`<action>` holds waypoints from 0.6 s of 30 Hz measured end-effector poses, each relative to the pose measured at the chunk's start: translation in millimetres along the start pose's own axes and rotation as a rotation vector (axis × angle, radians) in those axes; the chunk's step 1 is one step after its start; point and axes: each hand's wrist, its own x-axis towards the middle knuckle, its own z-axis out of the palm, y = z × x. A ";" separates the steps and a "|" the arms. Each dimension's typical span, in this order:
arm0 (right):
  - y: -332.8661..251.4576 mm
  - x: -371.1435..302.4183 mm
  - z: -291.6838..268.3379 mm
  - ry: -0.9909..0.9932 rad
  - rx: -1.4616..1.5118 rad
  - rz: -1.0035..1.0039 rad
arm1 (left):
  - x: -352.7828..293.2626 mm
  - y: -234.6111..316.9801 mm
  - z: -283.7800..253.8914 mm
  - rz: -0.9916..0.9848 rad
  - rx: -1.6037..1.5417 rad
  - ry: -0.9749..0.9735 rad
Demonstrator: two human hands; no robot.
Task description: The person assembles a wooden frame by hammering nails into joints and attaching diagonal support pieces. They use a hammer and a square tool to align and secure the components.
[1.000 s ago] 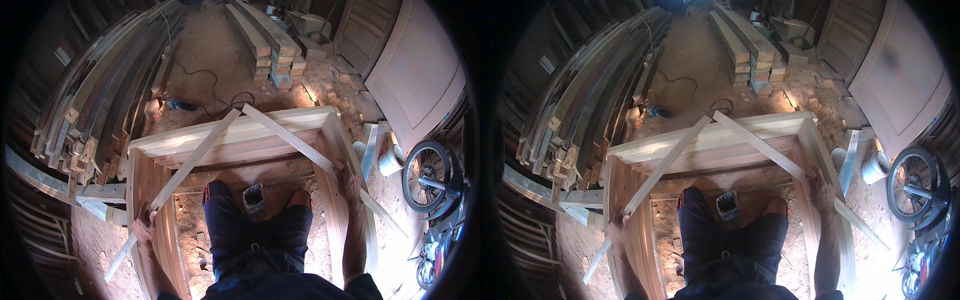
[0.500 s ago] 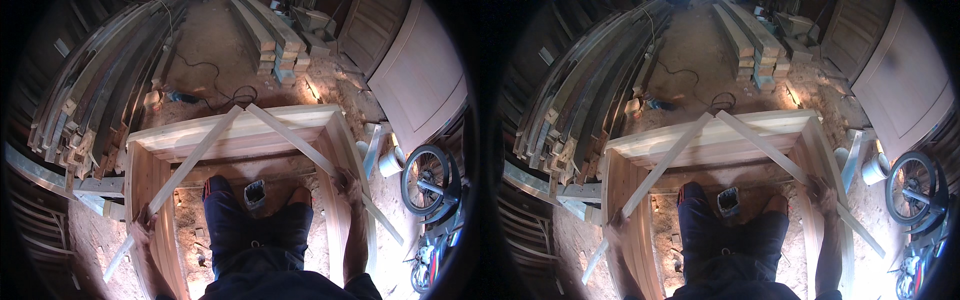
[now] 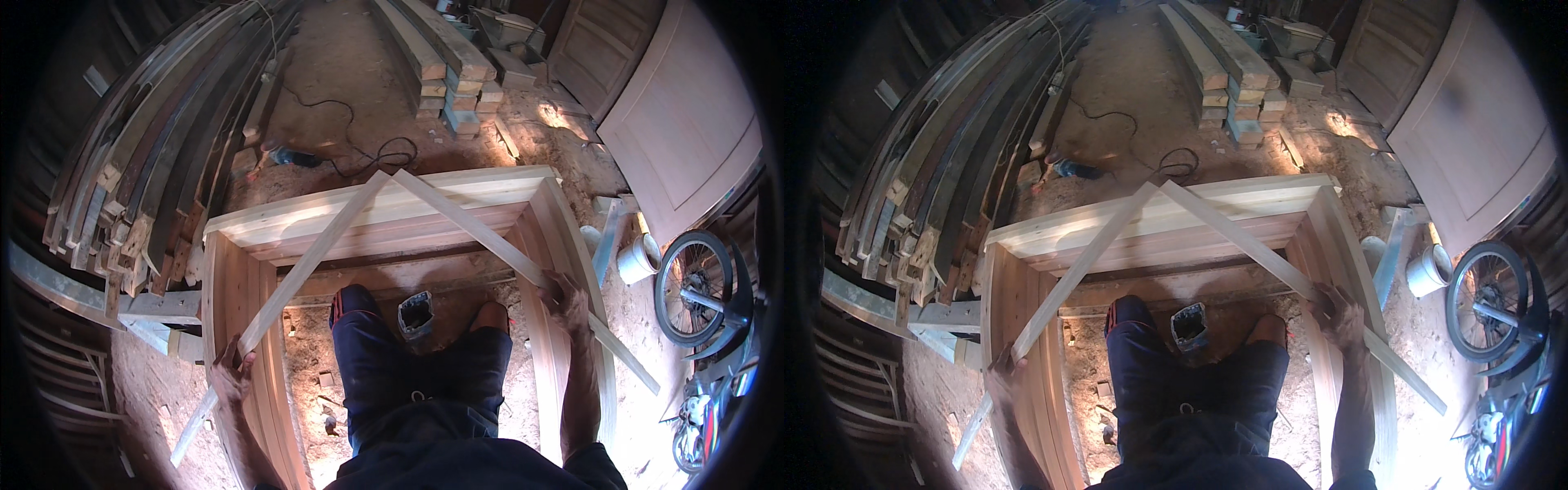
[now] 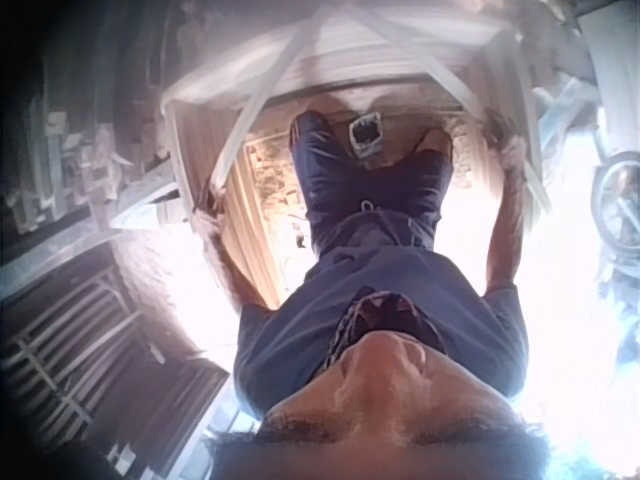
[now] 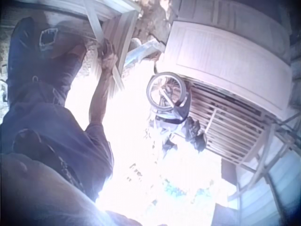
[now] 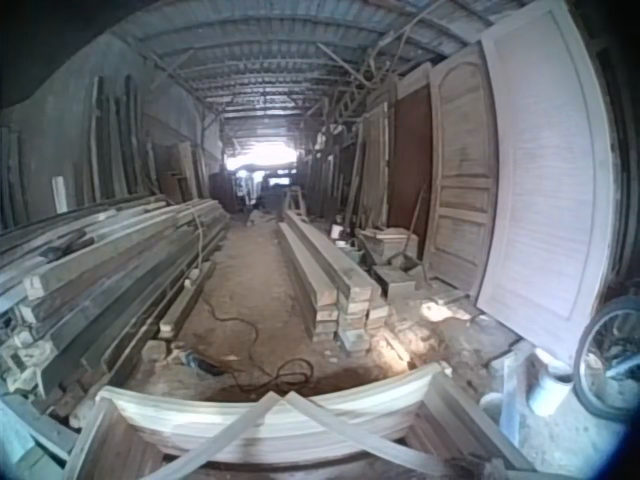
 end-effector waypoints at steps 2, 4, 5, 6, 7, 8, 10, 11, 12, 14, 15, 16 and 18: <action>-0.9 -1.1 0.1 -0.003 0.032 0.031 | 0.6 1.7 -1.4 0.002 -0.005 -0.007; -1.3 -1.5 -0.4 -0.003 0.036 0.025 | 1.4 3.6 -3.7 -0.012 -0.012 -0.033; -1.2 -1.4 -1.1 -0.004 0.038 0.017 | 1.8 3.9 -4.9 -0.026 -0.011 -0.052; -1.2 -0.7 -1.5 0.000 0.035 0.013 | 1.6 3.9 -5.8 -0.039 -0.011 -0.072; -0.8 0.3 -2.3 0.003 0.031 0.003 | 1.7 3.0 -6.3 -0.057 0.001 -0.096; -0.9 1.1 -2.3 -0.002 0.027 -0.013 | 1.5 1.5 -6.1 -0.051 -0.010 -0.099; -1.5 2.1 -2.6 -0.003 0.027 -0.009 | -0.2 -3.8 -4.6 -0.025 -0.018 -0.091; -2.4 1.9 -2.0 0.003 0.025 -0.010 | -2.4 -7.1 -3.5 -0.047 0.006 -0.100; -3.0 0.7 -2.2 -0.068 0.025 0.027 | -5.0 -10.9 -2.9 -0.036 0.015 -0.085; -2.2 -3.0 -3.3 -0.158 -0.012 0.187 | -8.1 -17.7 1.6 0.024 -0.029 -0.125; -1.2 -6.3 -3.2 -0.150 -0.128 0.131 | -5.8 -20.8 5.8 0.179 -0.047 -0.081; 1.6 -10.5 -5.9 -0.212 -0.274 0.172 | -10.0 -24.7 3.5 0.096 -0.009 -0.183; 11.7 -24.3 -21.3 0.053 -0.236 -0.081 | -19.1 -33.7 -2.4 0.354 0.064 0.052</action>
